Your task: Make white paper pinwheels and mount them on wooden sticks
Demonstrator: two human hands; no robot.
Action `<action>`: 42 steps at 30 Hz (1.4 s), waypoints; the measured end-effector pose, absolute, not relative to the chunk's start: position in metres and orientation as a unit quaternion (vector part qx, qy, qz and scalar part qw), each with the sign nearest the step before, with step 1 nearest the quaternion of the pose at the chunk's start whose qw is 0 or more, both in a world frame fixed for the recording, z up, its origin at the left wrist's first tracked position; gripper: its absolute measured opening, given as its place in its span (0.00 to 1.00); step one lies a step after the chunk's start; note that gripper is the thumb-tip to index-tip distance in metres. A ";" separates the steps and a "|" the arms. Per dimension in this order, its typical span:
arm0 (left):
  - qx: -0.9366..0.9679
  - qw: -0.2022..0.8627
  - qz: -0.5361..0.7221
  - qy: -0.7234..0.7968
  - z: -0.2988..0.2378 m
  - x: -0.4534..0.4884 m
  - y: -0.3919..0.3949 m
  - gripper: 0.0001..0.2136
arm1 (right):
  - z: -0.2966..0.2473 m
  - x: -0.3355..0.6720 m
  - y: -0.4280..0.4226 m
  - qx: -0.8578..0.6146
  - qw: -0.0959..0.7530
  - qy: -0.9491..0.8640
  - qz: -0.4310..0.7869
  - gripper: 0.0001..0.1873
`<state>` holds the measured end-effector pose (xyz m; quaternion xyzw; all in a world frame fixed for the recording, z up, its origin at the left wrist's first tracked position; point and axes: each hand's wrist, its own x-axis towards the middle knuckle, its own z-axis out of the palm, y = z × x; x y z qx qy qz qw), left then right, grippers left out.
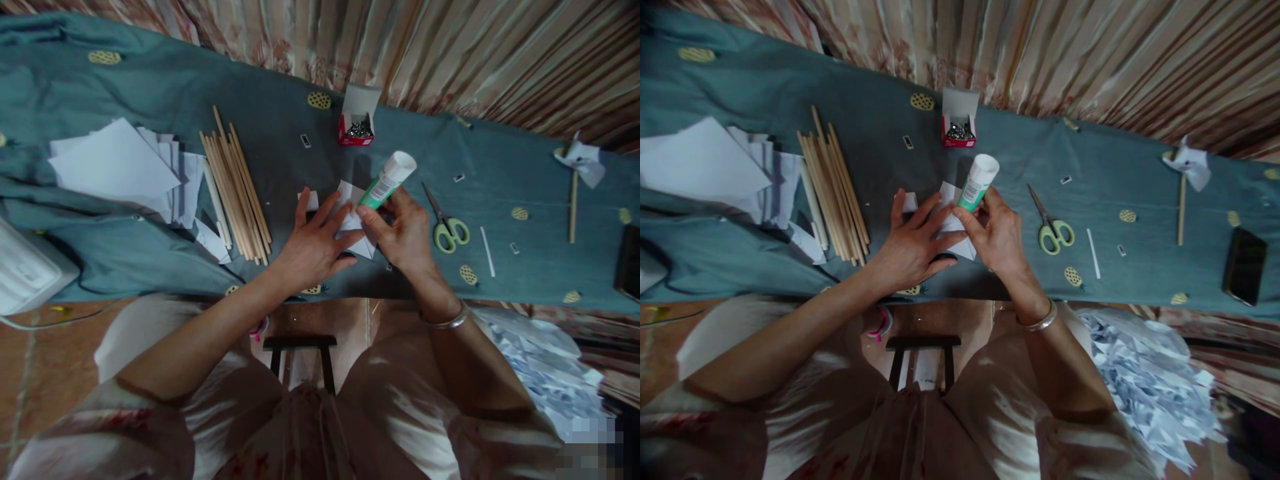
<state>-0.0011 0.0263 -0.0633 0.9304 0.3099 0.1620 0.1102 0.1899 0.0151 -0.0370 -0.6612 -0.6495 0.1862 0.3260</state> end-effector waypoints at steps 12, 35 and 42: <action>0.933 0.106 0.153 0.307 -0.065 -0.001 0.026 0.21 | -0.035 0.195 0.011 -0.665 0.320 -0.650 0.183 0.18; 0.932 0.125 0.151 0.306 -0.064 -0.001 0.027 0.20 | -0.035 0.195 0.003 -0.656 0.320 -0.653 0.200 0.17; 0.933 0.125 0.142 0.306 -0.064 -0.001 0.027 0.20 | -0.036 0.192 0.003 -0.653 0.319 -0.657 0.198 0.20</action>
